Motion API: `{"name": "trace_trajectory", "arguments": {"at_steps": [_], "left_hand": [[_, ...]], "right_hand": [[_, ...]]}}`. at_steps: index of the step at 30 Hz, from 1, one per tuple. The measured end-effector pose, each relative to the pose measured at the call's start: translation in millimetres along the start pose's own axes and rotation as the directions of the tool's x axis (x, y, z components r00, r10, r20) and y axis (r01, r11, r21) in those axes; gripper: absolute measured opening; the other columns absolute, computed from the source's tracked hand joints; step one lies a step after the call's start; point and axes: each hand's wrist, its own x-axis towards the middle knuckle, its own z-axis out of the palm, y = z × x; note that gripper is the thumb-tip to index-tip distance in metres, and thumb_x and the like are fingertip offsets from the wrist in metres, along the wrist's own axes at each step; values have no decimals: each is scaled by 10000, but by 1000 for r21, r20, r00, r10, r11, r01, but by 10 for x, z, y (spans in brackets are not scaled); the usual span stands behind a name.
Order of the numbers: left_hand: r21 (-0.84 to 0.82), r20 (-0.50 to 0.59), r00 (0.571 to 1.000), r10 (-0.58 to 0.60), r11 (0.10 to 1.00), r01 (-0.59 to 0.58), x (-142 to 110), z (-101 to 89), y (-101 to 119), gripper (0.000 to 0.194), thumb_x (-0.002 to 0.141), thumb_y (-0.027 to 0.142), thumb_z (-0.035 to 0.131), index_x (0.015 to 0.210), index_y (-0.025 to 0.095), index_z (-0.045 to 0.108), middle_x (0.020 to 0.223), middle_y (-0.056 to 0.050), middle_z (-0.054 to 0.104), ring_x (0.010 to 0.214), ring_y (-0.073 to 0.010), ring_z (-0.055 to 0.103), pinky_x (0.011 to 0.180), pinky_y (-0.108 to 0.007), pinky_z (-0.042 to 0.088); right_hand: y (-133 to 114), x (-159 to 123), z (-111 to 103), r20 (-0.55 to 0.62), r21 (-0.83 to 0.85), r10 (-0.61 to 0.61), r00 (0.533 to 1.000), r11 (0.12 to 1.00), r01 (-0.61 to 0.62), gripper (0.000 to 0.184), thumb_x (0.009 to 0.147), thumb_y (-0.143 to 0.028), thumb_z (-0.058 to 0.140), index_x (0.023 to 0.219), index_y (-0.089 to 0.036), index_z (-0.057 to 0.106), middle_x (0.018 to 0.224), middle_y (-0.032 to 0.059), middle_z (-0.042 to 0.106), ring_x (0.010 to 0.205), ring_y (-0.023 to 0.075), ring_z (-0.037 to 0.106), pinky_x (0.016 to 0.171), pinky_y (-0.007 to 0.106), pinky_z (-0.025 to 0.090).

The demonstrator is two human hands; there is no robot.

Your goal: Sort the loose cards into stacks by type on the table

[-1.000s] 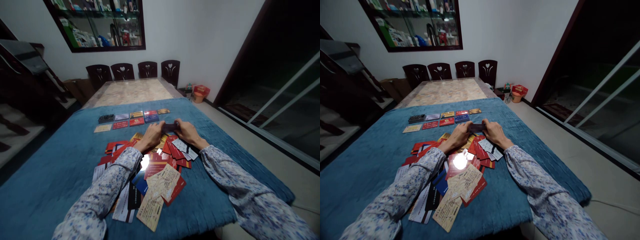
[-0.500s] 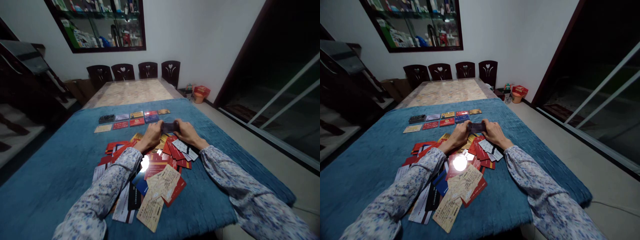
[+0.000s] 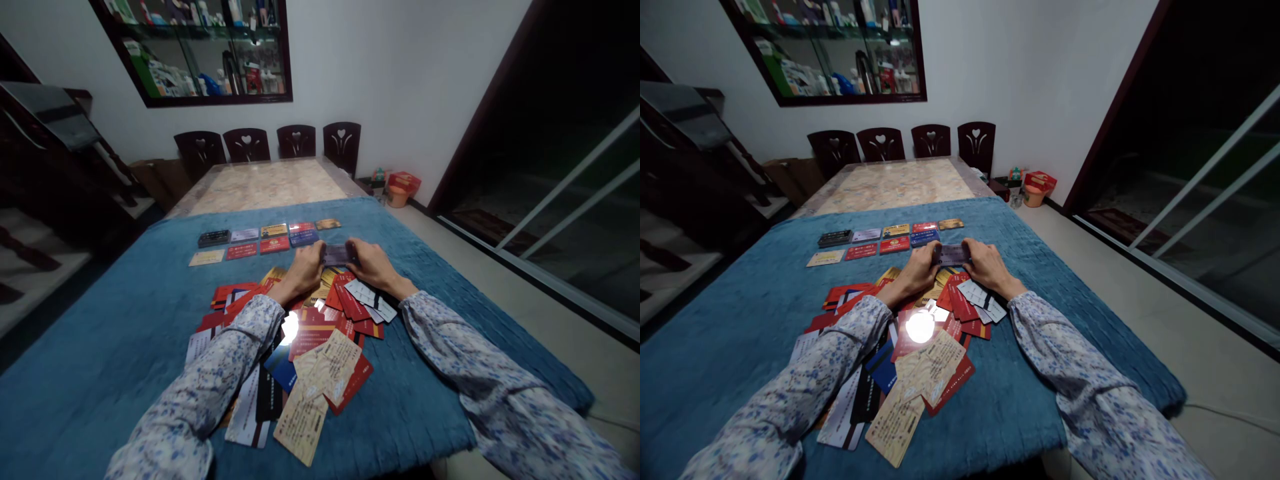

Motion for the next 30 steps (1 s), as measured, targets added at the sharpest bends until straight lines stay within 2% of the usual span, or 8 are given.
{"name": "trace_trajectory", "arguments": {"at_steps": [8,14,22,30], "left_hand": [[6,20,1000,-20,1000,20,-7,5,-29,491,865,128,556,1347,150,467,1178,-152,663,1124,-304,610,1002,-470,467],[9,20,999,-33,999,32,-12,8,-45,570,859,125,593,1408,135,440,1218,-159,656,1175,-313,599,1038,-479,461],[-61,-36,998,-47,997,45,-7,-4,-134,596,862,153,638,1430,141,459,1201,-153,668,1155,-304,627,1041,-473,490],[-44,51,996,-77,996,80,-9,-108,-137,473,874,208,666,1329,163,547,1158,-141,695,1116,-315,646,1025,-483,498]], "right_hand": [[31,-6,36,-7,-1,-34,999,999,34,512,899,-252,638,1384,-117,538,1240,215,713,1129,318,653,916,414,484],[35,-3,21,9,-37,-31,999,999,32,556,908,-268,637,1425,-99,523,1200,212,731,1091,327,657,896,420,487],[39,9,-1,-8,-17,-43,999,999,42,552,915,-308,655,1430,-142,544,1133,169,736,1038,311,666,881,405,499],[-22,27,-142,67,62,-47,997,997,42,525,891,-316,703,1383,-159,607,1105,136,753,1033,293,662,862,378,487]]}}
